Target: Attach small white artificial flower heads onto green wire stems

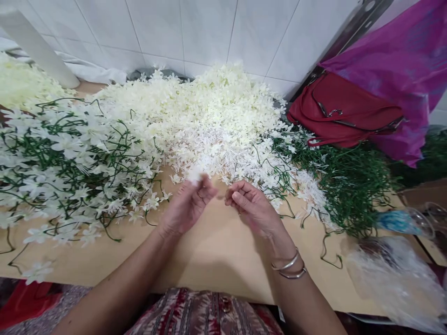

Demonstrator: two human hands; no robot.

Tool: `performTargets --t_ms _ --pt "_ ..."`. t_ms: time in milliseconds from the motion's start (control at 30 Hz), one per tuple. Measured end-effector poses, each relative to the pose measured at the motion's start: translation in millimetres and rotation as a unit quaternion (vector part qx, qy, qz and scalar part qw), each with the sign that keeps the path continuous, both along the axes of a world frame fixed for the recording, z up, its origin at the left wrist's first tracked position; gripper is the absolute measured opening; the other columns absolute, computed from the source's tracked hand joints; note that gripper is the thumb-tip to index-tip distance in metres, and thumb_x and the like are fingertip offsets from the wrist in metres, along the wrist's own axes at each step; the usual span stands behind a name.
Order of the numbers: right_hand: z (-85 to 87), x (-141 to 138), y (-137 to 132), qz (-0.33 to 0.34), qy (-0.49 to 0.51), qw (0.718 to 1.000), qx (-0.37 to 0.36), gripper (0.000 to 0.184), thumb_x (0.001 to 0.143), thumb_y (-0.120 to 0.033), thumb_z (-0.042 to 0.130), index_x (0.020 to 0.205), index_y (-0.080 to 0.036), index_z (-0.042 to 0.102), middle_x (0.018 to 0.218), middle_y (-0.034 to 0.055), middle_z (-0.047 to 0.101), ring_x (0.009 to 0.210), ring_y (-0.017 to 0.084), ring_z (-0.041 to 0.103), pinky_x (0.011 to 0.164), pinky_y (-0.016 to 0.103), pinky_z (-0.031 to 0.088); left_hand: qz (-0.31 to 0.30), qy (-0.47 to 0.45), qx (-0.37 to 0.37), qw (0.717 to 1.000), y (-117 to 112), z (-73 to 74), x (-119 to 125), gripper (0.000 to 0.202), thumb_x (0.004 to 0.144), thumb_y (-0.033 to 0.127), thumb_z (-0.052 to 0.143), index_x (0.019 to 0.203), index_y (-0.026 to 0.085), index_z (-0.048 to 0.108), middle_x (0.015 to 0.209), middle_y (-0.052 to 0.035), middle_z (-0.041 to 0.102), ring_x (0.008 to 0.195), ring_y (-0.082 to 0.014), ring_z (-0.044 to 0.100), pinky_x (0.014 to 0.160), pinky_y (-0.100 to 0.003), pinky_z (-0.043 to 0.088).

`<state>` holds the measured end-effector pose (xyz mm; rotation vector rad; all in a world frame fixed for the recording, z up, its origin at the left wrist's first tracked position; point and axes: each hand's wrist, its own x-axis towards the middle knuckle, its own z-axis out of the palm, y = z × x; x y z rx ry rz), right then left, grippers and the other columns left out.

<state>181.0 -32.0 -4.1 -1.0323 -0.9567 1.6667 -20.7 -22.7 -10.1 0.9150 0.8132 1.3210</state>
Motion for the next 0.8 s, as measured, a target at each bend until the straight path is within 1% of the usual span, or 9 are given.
performTargets --t_ms 67,100,167,333,500,567,633,733,800 --pt "2.3 0 1 -0.017 0.006 1.000 0.002 0.039 0.072 -0.049 0.094 0.092 -0.023 0.072 0.084 -0.0002 0.070 0.074 0.014 0.063 0.075 0.028 0.050 0.054 -0.056 -0.024 0.997 5 6.4 -13 0.043 0.100 0.071 0.047 0.117 0.042 0.074 0.128 0.0036 0.077 0.120 -0.0232 0.073 0.097 -0.039 0.060" --pt "3.3 0 1 -0.026 0.003 1.000 0.004 0.039 0.072 -0.049 0.094 0.091 -0.023 0.072 0.084 0.0000 0.070 0.073 0.014 0.063 0.074 0.028 0.050 0.064 -0.053 -0.027 0.996 7 8.4 -18 0.042 0.104 0.067 0.040 0.125 0.047 0.070 0.140 0.0066 0.072 0.133 -0.0244 0.066 0.101 -0.042 0.058" --pt "4.2 0 3 -0.040 -0.008 0.999 0.012 0.038 0.072 -0.050 0.094 0.089 -0.023 0.072 0.082 0.0002 0.070 0.072 0.015 0.062 0.074 0.029 0.050 0.057 -0.044 -0.035 0.997 9 8.9 -24 0.039 0.106 0.060 0.038 0.132 0.051 0.066 0.149 0.0092 0.065 0.144 -0.0263 0.058 0.105 -0.046 0.057" --pt "-3.1 -4 2 -0.063 -0.101 0.991 0.066 0.032 0.078 -0.048 0.090 0.090 -0.023 0.072 0.077 -0.0001 0.067 0.072 0.016 0.059 0.072 0.030 0.049 0.022 -0.073 -0.073 0.994 12 2.5 -24 0.043 0.102 0.063 0.045 0.124 0.039 0.074 0.139 -0.0008 0.073 0.135 -0.0295 0.065 0.104 -0.047 0.059" --pt "-6.9 -21 -4 -0.020 -0.236 0.957 0.170 0.014 0.091 -0.036 0.078 0.093 -0.024 0.071 0.086 0.0019 0.065 0.078 0.018 0.059 0.072 0.032 0.050 0.081 -0.068 -0.064 0.992 13 14.9 -35 0.058 0.098 0.078 0.038 0.127 0.040 0.072 0.144 -0.0001 0.069 0.134 -0.0302 0.065 0.099 -0.044 0.060" --pt "-4.0 -33 -5 0.016 -0.311 0.919 0.241 0.006 0.096 -0.029 0.072 0.099 -0.025 0.071 0.098 0.0057 0.068 0.088 0.021 0.063 0.080 0.037 0.055 0.097 -0.069 -0.062 0.991 13 23.1 -38 0.064 0.097 0.082 0.035 0.127 0.040 0.072 0.143 -0.0004 0.070 0.132 -0.0308 0.067 0.096 -0.043 0.061" --pt "-2.0 -47 -4 0.049 -0.398 0.854 0.333 0.015 0.099 -0.023 0.066 0.113 -0.024 0.071 0.119 0.0115 0.069 0.112 0.027 0.065 0.098 0.045 0.055 0.089 -0.076 -0.060 0.991 14 30.8 -36 0.067 0.095 0.084 0.034 0.123 0.037 0.074 0.137 -0.0020 0.073 0.127 -0.0315 0.070 0.095 -0.044 0.062" --pt "-5.7 -70 3 0.090 -0.520 0.730 0.434 0.034 0.102 -0.023 0.062 0.135 -0.020 0.066 0.156 0.0177 0.053 0.151 0.038 0.040 0.119 0.060 0.042 0.072 -0.087 -0.045 0.993 18 37.8 -27 0.067 0.096 0.081 0.038 0.114 0.029 0.077 0.128 -0.0068 0.078 0.122 -0.0324 0.072 0.098 -0.047 0.062" --pt "-11.5 -84 13 0.124 -0.564 0.667 0.470 0.038 0.103 -0.032 0.061 0.139 -0.021 0.065 0.164 0.0158 0.047 0.159 0.042 0.025 0.122 0.065 0.036 0.101 -0.076 -0.012 0.992 23 36.8 -22 0.069 0.096 0.081 0.040 0.107 0.024 0.077 0.123 -0.0100 0.079 0.122 -0.0315 0.073 0.104 -0.047 0.059"
